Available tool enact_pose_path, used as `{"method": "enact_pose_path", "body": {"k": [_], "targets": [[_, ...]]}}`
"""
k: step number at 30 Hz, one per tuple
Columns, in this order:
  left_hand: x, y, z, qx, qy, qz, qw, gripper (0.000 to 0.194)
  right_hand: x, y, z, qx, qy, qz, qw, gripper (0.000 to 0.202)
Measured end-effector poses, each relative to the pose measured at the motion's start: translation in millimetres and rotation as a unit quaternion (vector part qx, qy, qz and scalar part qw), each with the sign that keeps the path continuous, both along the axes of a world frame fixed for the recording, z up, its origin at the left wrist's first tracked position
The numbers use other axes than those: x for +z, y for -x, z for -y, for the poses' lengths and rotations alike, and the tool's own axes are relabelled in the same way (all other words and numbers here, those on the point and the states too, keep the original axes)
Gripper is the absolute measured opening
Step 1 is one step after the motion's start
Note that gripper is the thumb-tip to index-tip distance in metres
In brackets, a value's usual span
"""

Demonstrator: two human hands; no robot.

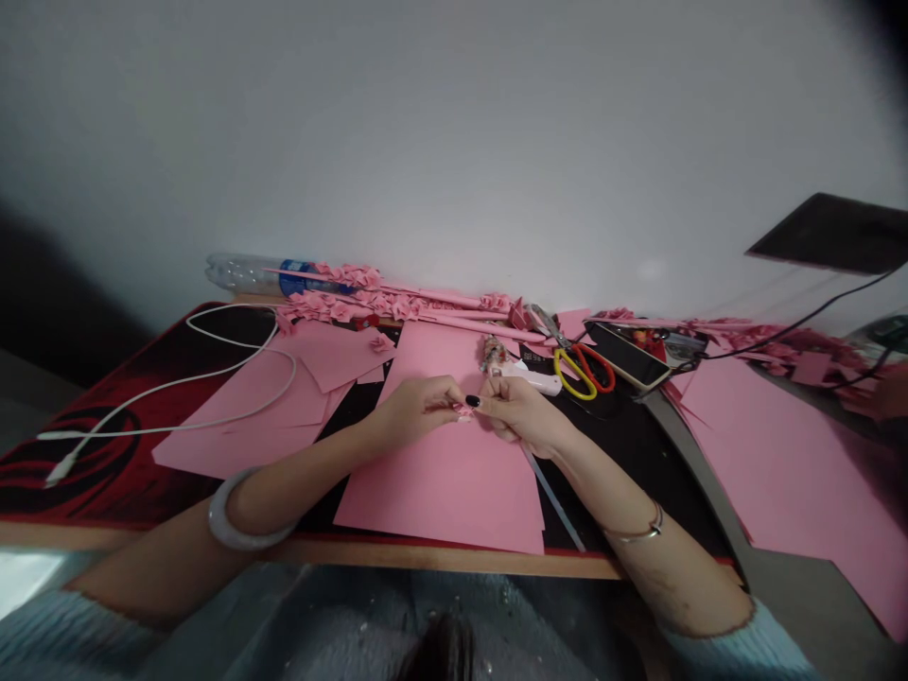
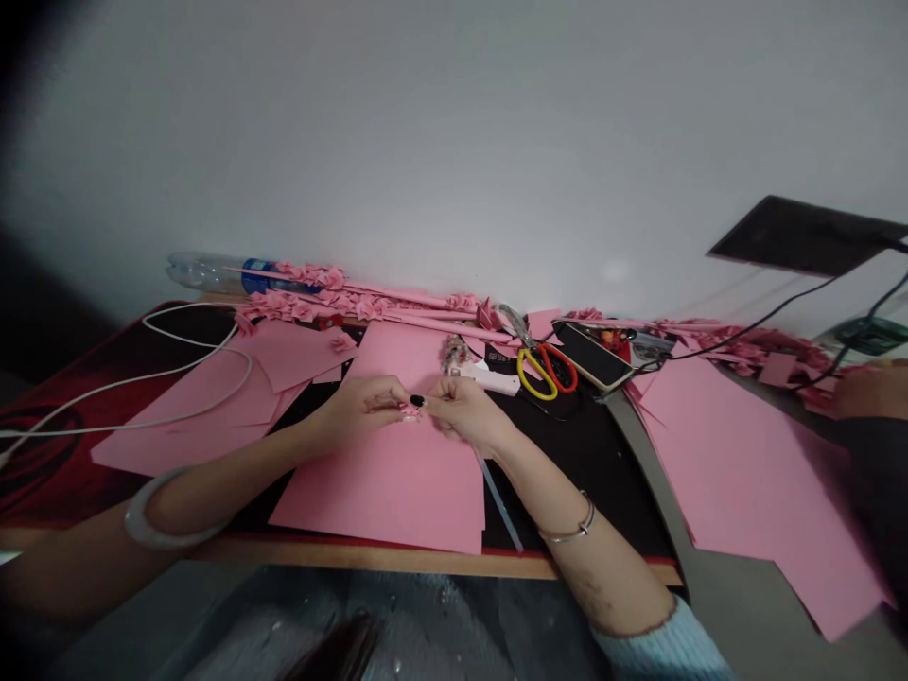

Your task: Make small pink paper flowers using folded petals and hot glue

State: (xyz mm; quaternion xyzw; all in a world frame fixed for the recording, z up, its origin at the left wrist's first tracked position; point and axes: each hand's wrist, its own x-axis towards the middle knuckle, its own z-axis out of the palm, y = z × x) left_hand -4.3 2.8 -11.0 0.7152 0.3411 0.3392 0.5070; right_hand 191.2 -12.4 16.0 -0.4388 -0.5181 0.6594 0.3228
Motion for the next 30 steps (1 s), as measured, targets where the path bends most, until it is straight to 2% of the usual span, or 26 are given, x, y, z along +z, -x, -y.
{"method": "enact_pose_path", "body": {"k": [5, 13, 17, 20, 24, 27, 30], "targets": [[0.8, -1, 1, -0.006, 0.005, 0.008, 1.000, 0.012, 0.0, -3, -2, 0.019, 0.033, -0.031, 0.999, 0.041], [-6.6, 0, -1, -0.018, -0.004, 0.004, 1.000, 0.010, 7.0, -8, -4, 0.072, 0.145, -0.050, 0.986, 0.044], [-6.2, -3, -1, -0.026, 0.047, 0.071, 0.996, 0.014, 8.7, -7, -3, 0.061, 0.155, -0.077, 0.983, 0.047], [-3.7, -4, -2, -0.025, 0.112, 0.114, 0.987, 0.018, 7.0, -3, -2, 0.008, 0.104, -0.110, 0.988, 0.049], [-2.7, -5, -2, -0.025, 0.153, 0.119, 0.981, 0.018, 2.5, 2, -1, -0.097, -0.064, -0.090, 0.989, 0.037], [-4.3, -6, -2, -0.026, 0.161, 0.130, 0.978, 0.019, -0.1, 4, -1, -0.107, -0.195, -0.011, 0.975, 0.027], [-4.7, -8, -1, -0.033, 0.162, 0.131, 0.977, 0.020, -1.7, 7, 1, -0.090, -0.261, 0.067, 0.959, 0.018]]}}
